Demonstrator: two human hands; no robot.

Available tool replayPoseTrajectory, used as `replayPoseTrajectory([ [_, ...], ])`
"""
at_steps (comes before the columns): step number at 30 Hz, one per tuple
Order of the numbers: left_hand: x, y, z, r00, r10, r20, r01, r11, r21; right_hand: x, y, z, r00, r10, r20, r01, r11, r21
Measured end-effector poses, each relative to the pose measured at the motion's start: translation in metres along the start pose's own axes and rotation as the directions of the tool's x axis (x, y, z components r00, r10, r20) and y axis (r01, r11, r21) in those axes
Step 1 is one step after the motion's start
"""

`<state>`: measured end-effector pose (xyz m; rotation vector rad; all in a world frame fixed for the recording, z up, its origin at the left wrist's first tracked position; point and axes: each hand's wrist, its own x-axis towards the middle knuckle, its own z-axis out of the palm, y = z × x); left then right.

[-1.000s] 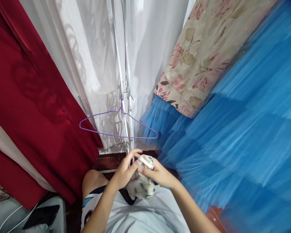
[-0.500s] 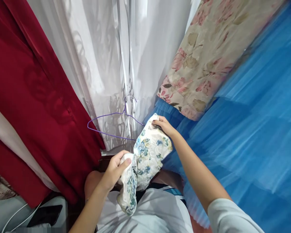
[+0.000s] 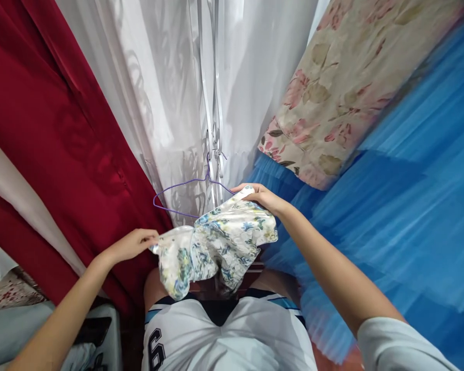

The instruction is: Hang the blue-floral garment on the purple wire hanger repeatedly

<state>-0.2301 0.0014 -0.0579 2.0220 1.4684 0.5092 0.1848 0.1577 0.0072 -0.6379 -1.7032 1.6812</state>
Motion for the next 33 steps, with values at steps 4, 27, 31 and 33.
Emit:
replayPoseTrajectory([
  [4,0.024,-0.012,-0.05,0.903,0.107,-0.416,0.122,0.866,0.486,0.0,-0.004,0.004,1.0,-0.001,-0.024,0.0,1.0,-0.025],
  [27,0.11,0.079,-0.019,0.635,0.251,-0.731,-0.044,0.956,0.29,-0.065,-0.023,0.017,0.906,-0.234,-0.353,0.157,0.959,-0.235],
  [31,0.124,0.073,-0.016,0.627,0.121,-0.769,0.069,0.975,0.209,-0.066,-0.039,0.049,0.936,-0.223,-0.272,0.165,0.961,-0.22],
  [33,0.132,0.066,-0.011,0.623,0.064,-0.78,0.073,0.988,0.139,-0.068,-0.037,0.057,0.936,-0.257,-0.242,0.175,0.933,-0.315],
])
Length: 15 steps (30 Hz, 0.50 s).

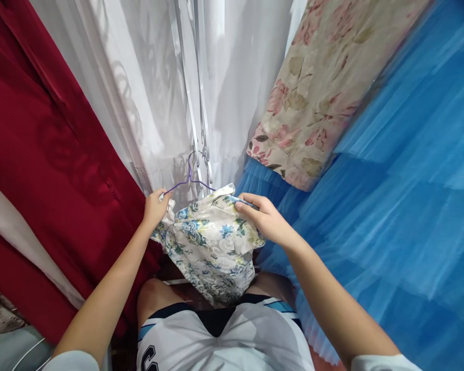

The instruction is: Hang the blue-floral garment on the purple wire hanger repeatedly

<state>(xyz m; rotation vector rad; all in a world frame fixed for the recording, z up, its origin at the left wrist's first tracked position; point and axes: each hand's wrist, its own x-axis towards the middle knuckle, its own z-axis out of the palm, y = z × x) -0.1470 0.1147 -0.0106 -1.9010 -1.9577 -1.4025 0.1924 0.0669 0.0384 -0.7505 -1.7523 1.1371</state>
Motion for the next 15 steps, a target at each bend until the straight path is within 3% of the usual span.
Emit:
replayPoseTrajectory([
  [4,0.004,-0.004,0.014,1.0,-0.009,-0.01,0.009,0.997,-0.071,0.011,0.007,-0.012,0.998,0.037,-0.053,-0.035,0.999,0.035],
  [8,0.008,-0.01,0.012,0.999,-0.052,-0.007,0.052,0.998,0.026,0.03,0.008,-0.019,0.997,0.069,-0.023,-0.065,0.99,0.125],
  [9,0.007,-0.013,0.011,0.997,-0.074,-0.008,0.075,0.996,0.038,0.029,0.006,-0.015,0.999,0.037,0.027,-0.04,0.993,0.107],
  [11,0.001,-0.021,0.01,0.991,-0.13,-0.016,0.13,0.992,-0.005,0.018,0.001,-0.002,0.969,-0.029,0.244,0.012,0.997,0.07],
  [13,-0.012,-0.025,0.012,0.981,-0.195,0.001,0.194,0.972,-0.133,-0.003,-0.001,0.012,0.859,-0.062,0.508,0.017,0.996,0.093],
  [14,-0.021,-0.025,0.015,0.975,-0.219,0.026,0.219,0.952,-0.212,-0.014,0.001,0.019,0.81,-0.07,0.582,0.001,0.993,0.119],
  [15,-0.031,-0.021,0.018,0.973,-0.221,0.061,0.229,0.929,-0.289,-0.025,0.007,0.024,0.803,-0.076,0.591,-0.011,0.99,0.142],
])
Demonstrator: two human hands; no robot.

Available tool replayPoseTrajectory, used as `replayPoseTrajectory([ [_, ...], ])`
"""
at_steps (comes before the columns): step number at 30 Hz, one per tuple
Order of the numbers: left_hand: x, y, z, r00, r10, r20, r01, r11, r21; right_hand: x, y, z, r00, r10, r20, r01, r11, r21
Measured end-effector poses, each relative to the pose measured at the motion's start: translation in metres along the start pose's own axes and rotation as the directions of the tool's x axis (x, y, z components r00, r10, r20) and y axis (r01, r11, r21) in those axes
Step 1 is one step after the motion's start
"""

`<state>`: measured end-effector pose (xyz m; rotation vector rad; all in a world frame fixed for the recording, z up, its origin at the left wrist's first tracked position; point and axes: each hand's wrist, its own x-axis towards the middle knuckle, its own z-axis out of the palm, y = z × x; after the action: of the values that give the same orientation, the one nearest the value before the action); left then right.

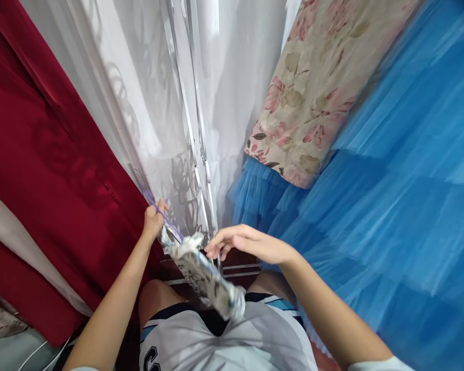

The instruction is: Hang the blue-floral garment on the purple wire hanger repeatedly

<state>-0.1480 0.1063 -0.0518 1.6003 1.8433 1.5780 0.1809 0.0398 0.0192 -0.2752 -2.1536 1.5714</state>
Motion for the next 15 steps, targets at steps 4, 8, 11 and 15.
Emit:
replayPoseTrajectory([
  [4,-0.053,0.024,0.033,0.964,0.102,0.246,-0.028,0.957,-0.288,-0.014,0.051,0.027,0.86,-0.036,-0.509,-0.03,0.992,-0.121],
  [8,-0.097,0.071,0.079,0.816,0.185,0.548,0.168,0.83,-0.531,-0.021,0.111,0.037,0.793,-0.029,-0.609,-0.113,0.975,-0.193],
  [11,-0.107,0.102,0.105,0.594,0.332,0.733,0.39,0.678,-0.623,-0.041,0.129,0.038,0.704,-0.033,-0.71,-0.101,0.984,-0.146],
  [15,-0.102,0.136,0.124,0.451,0.499,0.739,0.604,0.439,-0.665,-0.074,0.116,0.036,0.568,0.12,-0.815,0.102,0.972,0.214],
])
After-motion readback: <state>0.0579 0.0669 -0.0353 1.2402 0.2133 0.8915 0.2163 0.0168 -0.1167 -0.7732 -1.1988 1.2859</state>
